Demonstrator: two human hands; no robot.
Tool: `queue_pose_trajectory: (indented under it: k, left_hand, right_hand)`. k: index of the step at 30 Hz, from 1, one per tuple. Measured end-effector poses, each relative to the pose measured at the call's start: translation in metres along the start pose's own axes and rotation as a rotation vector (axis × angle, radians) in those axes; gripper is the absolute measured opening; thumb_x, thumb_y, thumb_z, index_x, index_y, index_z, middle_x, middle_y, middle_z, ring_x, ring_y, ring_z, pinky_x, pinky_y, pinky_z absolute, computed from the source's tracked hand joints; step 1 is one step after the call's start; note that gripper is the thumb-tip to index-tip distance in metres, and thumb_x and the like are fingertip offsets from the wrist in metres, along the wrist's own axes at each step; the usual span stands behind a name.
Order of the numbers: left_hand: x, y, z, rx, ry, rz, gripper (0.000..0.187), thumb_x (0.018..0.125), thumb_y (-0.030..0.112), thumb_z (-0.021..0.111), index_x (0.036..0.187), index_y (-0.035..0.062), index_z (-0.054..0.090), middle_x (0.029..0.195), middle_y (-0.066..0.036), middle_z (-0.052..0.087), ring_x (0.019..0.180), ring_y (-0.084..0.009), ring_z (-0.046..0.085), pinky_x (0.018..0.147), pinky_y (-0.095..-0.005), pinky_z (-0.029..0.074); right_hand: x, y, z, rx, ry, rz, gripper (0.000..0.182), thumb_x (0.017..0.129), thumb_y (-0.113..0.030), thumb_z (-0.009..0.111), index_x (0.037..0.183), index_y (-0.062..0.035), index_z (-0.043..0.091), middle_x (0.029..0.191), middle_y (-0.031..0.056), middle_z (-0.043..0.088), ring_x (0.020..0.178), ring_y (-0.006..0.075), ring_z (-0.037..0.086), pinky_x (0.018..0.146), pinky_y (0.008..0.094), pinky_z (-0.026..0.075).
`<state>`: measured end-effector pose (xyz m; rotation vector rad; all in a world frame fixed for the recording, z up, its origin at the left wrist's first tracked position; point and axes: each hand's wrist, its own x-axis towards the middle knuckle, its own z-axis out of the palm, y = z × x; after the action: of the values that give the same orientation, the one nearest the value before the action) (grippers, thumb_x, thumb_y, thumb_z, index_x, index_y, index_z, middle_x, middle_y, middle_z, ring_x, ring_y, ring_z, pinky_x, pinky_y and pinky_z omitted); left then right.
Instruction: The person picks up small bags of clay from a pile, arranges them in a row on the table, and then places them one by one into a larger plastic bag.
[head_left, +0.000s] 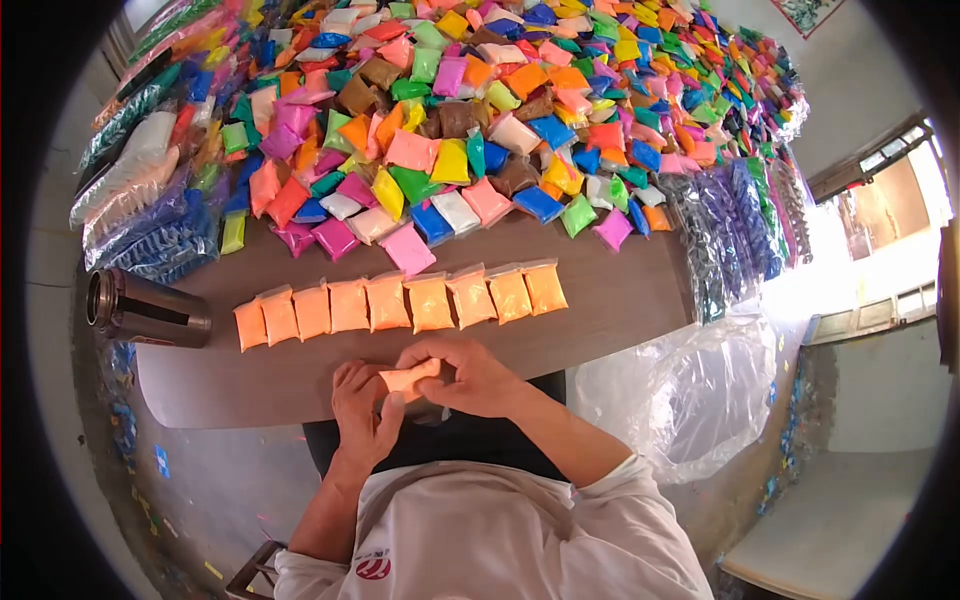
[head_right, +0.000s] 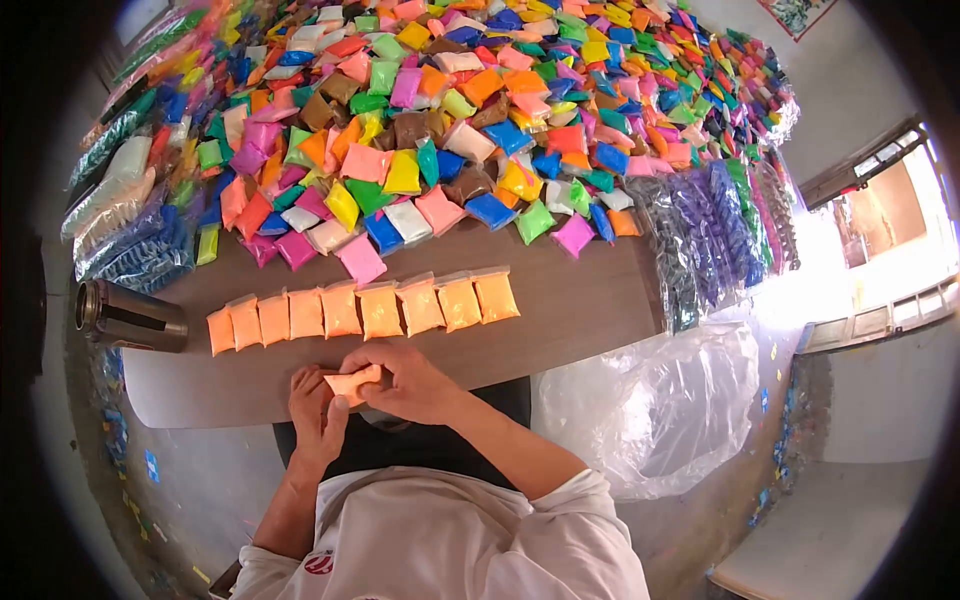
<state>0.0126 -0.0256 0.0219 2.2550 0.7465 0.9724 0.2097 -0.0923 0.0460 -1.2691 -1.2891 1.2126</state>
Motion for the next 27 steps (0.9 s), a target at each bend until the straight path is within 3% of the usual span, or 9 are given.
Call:
queue_pose_trajectory:
  k: [4,7,13,15,18,19,22,23,27]
  left_hand:
    - [-0.006,-0.006,-0.007,-0.053,-0.084,-0.073,0.023,0.088,0.022,0.064,0.078,0.0013,0.062,0.081,-0.014,0.061,0.084,-0.0373,0.057,0.093,-0.0455,0.043]
    - [-0.003,0.001,-0.006,-0.055,-0.089,-0.083,0.021,0.088,0.021,0.064,0.080,0.0012,0.062,0.081,-0.014,0.061,0.086,-0.0377,0.057,0.092,-0.0453,0.042]
    - [-0.002,0.000,-0.009,-0.138,-0.091,-0.136,0.024,0.091,0.024,0.063,0.082,0.0019,0.064,0.080,-0.013,0.061,0.087,-0.0351,0.058,0.091,-0.0425,0.042]
    - [0.000,0.001,-0.010,-0.197,-0.077,-0.156,0.027,0.095,0.027,0.062,0.083,0.0021,0.065,0.079,-0.013,0.061,0.086,-0.0336,0.058,0.091,-0.0417,0.041]
    - [-0.012,-0.007,-0.006,-0.296,-0.027,-0.349,0.034,0.099,0.031,0.060,0.081,0.0024,0.065,0.077,-0.012,0.061,0.084,-0.0321,0.058,0.091,-0.0416,0.041]
    - [-0.009,-0.006,-0.006,-0.272,-0.037,-0.304,0.035,0.099,0.031,0.060,0.080,0.0025,0.065,0.077,-0.012,0.061,0.083,-0.0321,0.058,0.091,-0.0418,0.041]
    - [-0.003,-0.003,-0.004,-0.195,-0.055,-0.171,0.036,0.098,0.029,0.063,0.075,0.0024,0.065,0.077,-0.012,0.062,0.081,-0.0323,0.057,0.091,-0.0424,0.041]
    - [-0.006,-0.005,-0.004,-0.165,-0.052,-0.127,0.034,0.097,0.027,0.064,0.073,0.0022,0.064,0.077,-0.012,0.062,0.081,-0.0326,0.058,0.091,-0.0427,0.041]
    - [-0.009,-0.009,-0.002,-0.106,-0.033,-0.088,0.027,0.091,0.020,0.069,0.072,0.0011,0.065,0.082,-0.013,0.065,0.083,-0.0340,0.059,0.093,-0.0439,0.042]
  right_hand:
    - [0.011,-0.012,0.002,0.080,-0.019,0.131,0.026,0.087,-0.012,0.077,0.110,-0.0028,0.068,0.097,0.0007,0.069,0.078,0.0051,0.058,0.065,0.0221,0.048]
    - [0.011,0.017,0.015,0.164,0.035,0.075,0.025,0.090,-0.016,0.077,0.108,-0.0013,0.069,0.095,0.0018,0.069,0.079,0.0050,0.059,0.066,0.0225,0.049]
    - [0.008,0.008,0.029,0.091,0.189,0.002,0.035,0.091,-0.015,0.076,0.120,-0.0011,0.065,0.102,0.0054,0.070,0.086,0.0064,0.062,0.070,0.0227,0.051]
    - [0.004,-0.002,0.030,0.447,0.202,0.040,0.041,0.090,-0.015,0.077,0.126,-0.0022,0.062,0.107,0.0058,0.069,0.092,0.0064,0.062,0.072,0.0226,0.051]
    - [-0.002,0.003,0.034,0.907,0.193,0.058,0.046,0.091,-0.015,0.077,0.132,-0.0033,0.059,0.116,0.0050,0.068,0.099,0.0057,0.061,0.075,0.0218,0.051]
    - [-0.007,0.007,0.037,1.047,0.185,0.060,0.047,0.091,-0.014,0.076,0.133,-0.0035,0.058,0.119,0.0045,0.067,0.101,0.0053,0.060,0.076,0.0214,0.051]
    - [-0.019,0.010,0.062,0.792,0.306,0.185,0.031,0.096,-0.021,0.074,0.120,-0.0036,0.065,0.103,0.0007,0.068,0.095,0.0068,0.063,0.079,0.0210,0.051]
    - [-0.021,0.019,0.060,0.657,0.220,0.280,0.026,0.097,-0.020,0.072,0.115,-0.0020,0.067,0.097,-0.0023,0.066,0.086,0.0045,0.060,0.072,0.0188,0.049]
    - [-0.008,0.021,0.060,0.431,0.272,0.069,0.023,0.101,-0.018,0.066,0.114,0.0001,0.068,0.094,-0.0014,0.066,0.080,0.0039,0.057,0.067,0.0198,0.048]
